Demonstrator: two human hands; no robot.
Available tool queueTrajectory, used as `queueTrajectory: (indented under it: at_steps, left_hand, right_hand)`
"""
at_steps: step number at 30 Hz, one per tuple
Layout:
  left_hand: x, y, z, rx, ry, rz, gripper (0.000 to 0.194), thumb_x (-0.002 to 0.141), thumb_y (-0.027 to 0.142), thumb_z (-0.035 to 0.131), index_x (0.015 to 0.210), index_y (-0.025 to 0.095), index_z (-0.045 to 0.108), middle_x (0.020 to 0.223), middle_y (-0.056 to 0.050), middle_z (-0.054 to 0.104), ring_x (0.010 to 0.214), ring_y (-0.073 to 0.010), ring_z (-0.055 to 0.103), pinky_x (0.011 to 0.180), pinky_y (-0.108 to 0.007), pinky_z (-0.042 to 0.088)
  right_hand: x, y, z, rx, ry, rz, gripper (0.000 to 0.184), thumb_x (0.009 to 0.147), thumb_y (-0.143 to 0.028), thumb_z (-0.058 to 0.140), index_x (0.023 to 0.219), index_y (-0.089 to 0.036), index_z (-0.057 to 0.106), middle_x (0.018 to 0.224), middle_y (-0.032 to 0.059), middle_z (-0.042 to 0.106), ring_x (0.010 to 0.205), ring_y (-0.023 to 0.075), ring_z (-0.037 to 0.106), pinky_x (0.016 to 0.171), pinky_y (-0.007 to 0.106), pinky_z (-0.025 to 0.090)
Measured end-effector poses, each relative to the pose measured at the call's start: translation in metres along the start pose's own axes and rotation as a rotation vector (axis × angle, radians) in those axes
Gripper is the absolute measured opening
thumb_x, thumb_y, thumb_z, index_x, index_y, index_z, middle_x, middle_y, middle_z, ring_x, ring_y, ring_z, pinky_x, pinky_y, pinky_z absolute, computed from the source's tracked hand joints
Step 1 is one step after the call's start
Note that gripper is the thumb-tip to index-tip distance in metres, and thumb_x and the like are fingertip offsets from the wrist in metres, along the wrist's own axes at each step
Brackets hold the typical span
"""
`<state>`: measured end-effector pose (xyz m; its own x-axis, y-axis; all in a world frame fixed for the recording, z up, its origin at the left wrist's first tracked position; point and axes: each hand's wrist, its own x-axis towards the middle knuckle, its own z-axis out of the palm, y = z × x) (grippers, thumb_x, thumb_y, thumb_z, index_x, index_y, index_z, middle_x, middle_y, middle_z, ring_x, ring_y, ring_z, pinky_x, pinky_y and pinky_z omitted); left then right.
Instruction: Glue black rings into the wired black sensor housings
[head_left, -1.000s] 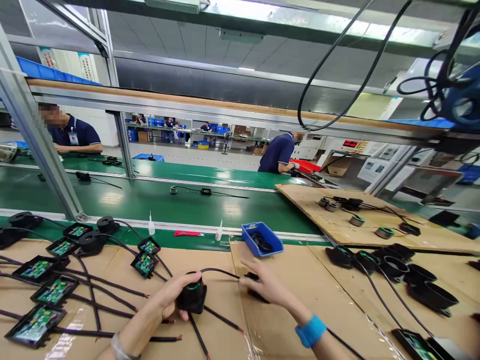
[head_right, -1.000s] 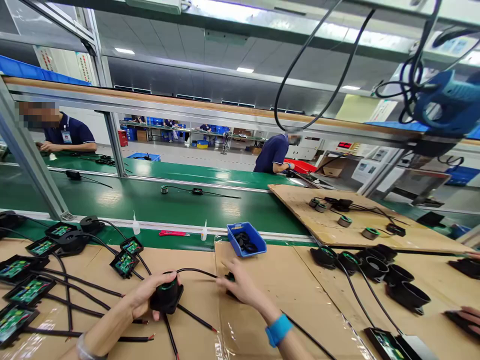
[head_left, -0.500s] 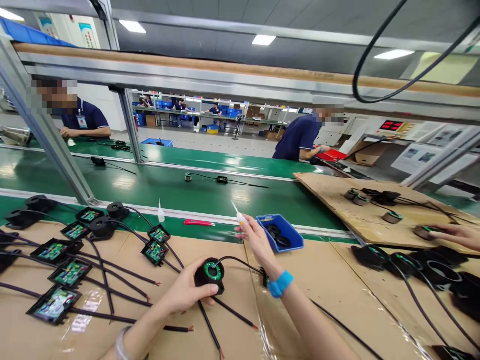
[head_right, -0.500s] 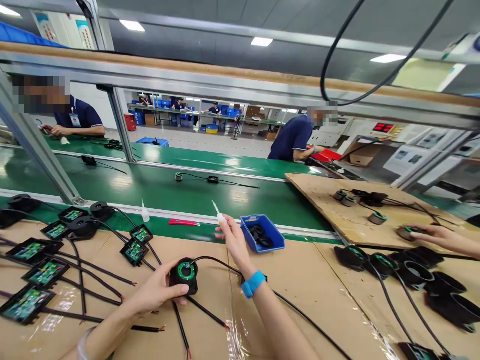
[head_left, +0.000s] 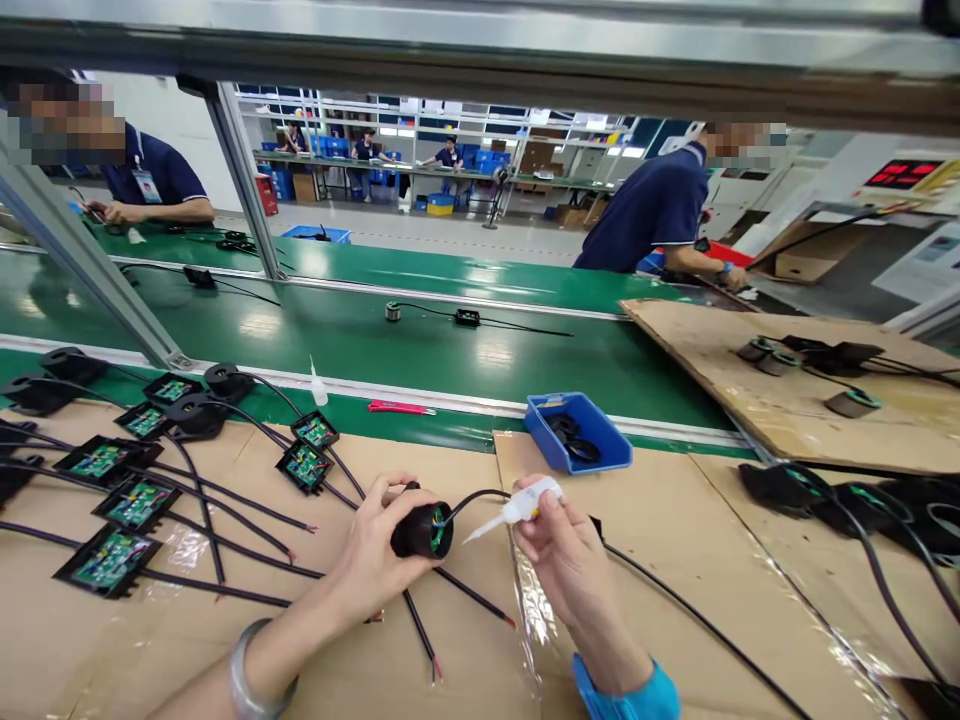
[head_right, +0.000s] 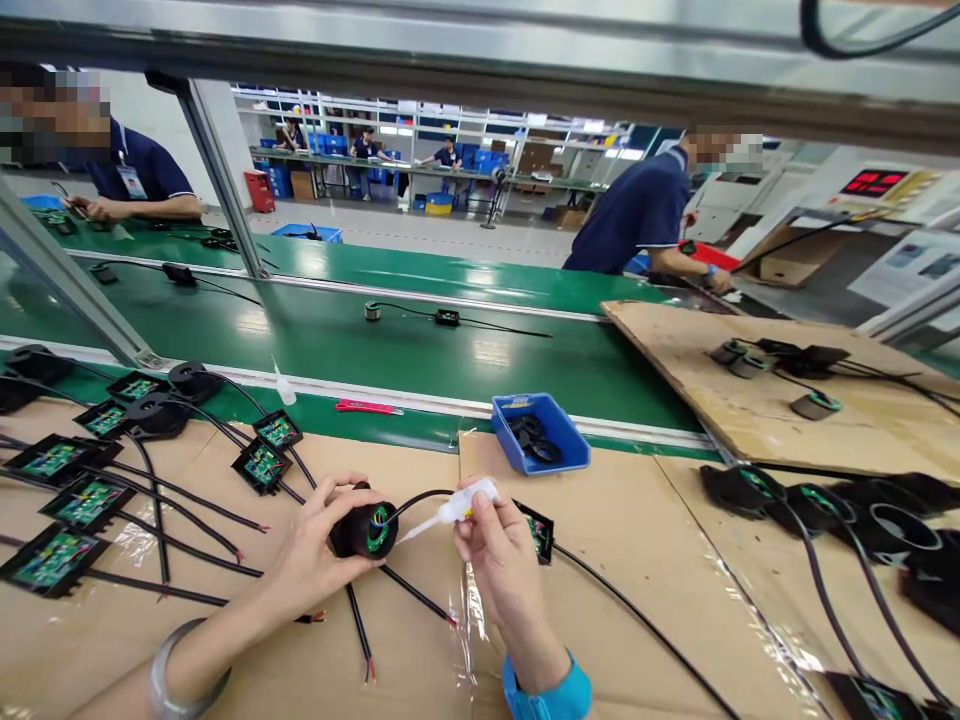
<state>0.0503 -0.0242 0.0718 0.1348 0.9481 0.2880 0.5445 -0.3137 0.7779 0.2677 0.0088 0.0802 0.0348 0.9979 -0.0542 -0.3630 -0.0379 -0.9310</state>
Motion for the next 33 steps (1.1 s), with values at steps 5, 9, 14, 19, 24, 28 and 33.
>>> queueTrajectory:
  at_steps: [5, 9, 14, 19, 24, 28, 33]
  left_hand:
    - [-0.002, -0.001, 0.002, 0.070, 0.016, 0.086, 0.046, 0.069, 0.009, 0.074, 0.112, 0.026, 0.066, 0.124, -0.009, 0.049, 0.097, -0.0209, 0.065, 0.088, -0.036, 0.056]
    - [-0.003, 0.000, 0.002, 0.099, 0.016, 0.123, 0.045, 0.072, 0.008, 0.071, 0.113, 0.025, 0.065, 0.124, -0.010, 0.047, 0.097, -0.0207, 0.064, 0.087, -0.035, 0.057]
    - [-0.005, -0.002, 0.003, 0.150, 0.014, 0.161, 0.042, 0.076, 0.011, 0.068, 0.115, 0.025, 0.064, 0.126, -0.011, 0.045, 0.099, -0.0217, 0.063, 0.088, -0.036, 0.057]
    - [-0.005, -0.003, 0.004, 0.166, 0.024, 0.192, 0.043, 0.075, 0.009, 0.068, 0.115, 0.025, 0.064, 0.126, -0.011, 0.045, 0.098, -0.0214, 0.063, 0.087, -0.036, 0.058]
    - [-0.004, -0.002, 0.004, 0.179, 0.050, 0.221, 0.043, 0.075, 0.007, 0.067, 0.114, 0.025, 0.064, 0.124, -0.010, 0.046, 0.100, -0.0226, 0.063, 0.088, -0.039, 0.058]
    - [-0.004, -0.001, 0.004, 0.186, 0.052, 0.226, 0.043, 0.074, 0.007, 0.068, 0.114, 0.024, 0.065, 0.125, -0.011, 0.047, 0.099, -0.0230, 0.063, 0.088, -0.038, 0.058]
    - [-0.004, 0.000, 0.003, 0.185, 0.039, 0.226, 0.045, 0.074, 0.006, 0.069, 0.115, 0.024, 0.065, 0.125, -0.011, 0.046, 0.099, -0.0227, 0.063, 0.088, -0.038, 0.058]
  right_hand:
    - [-0.013, -0.002, 0.010, -0.233, -0.051, -0.129, 0.034, 0.084, -0.054, 0.069, 0.092, -0.022, 0.062, 0.075, -0.0006, 0.059, 0.048, 0.0083, 0.051, 0.040, 0.020, 0.045]
    - [-0.021, -0.006, 0.017, -0.357, -0.064, -0.247, 0.032, 0.087, -0.052, 0.066, 0.096, -0.021, 0.062, 0.071, -0.0011, 0.059, 0.048, 0.0099, 0.054, 0.043, 0.022, 0.048]
    - [-0.026, -0.002, 0.017, -0.508, -0.100, -0.378, 0.021, 0.091, -0.042, 0.063, 0.098, -0.022, 0.061, 0.075, 0.0005, 0.060, 0.051, 0.0113, 0.056, 0.047, 0.024, 0.050]
    - [-0.028, -0.002, 0.016, -0.646, -0.122, -0.494, 0.010, 0.093, -0.033, 0.062, 0.098, -0.024, 0.062, 0.083, 0.0022, 0.061, 0.062, 0.0142, 0.060, 0.054, 0.026, 0.049]
    - [-0.029, -0.010, 0.021, -0.730, -0.158, -0.605, 0.006, 0.094, -0.027, 0.058, 0.098, -0.022, 0.060, 0.079, 0.0011, 0.061, 0.064, 0.0146, 0.061, 0.058, 0.027, 0.050]
    - [-0.027, -0.011, 0.022, -0.795, -0.171, -0.684, 0.005, 0.095, -0.026, 0.057, 0.098, -0.022, 0.059, 0.079, 0.0009, 0.062, 0.064, 0.0140, 0.061, 0.056, 0.025, 0.050]
    - [-0.025, -0.012, 0.022, -0.873, -0.142, -0.813, 0.009, 0.096, -0.028, 0.058, 0.100, -0.021, 0.059, 0.080, 0.0019, 0.064, 0.066, 0.0142, 0.060, 0.058, 0.024, 0.049]
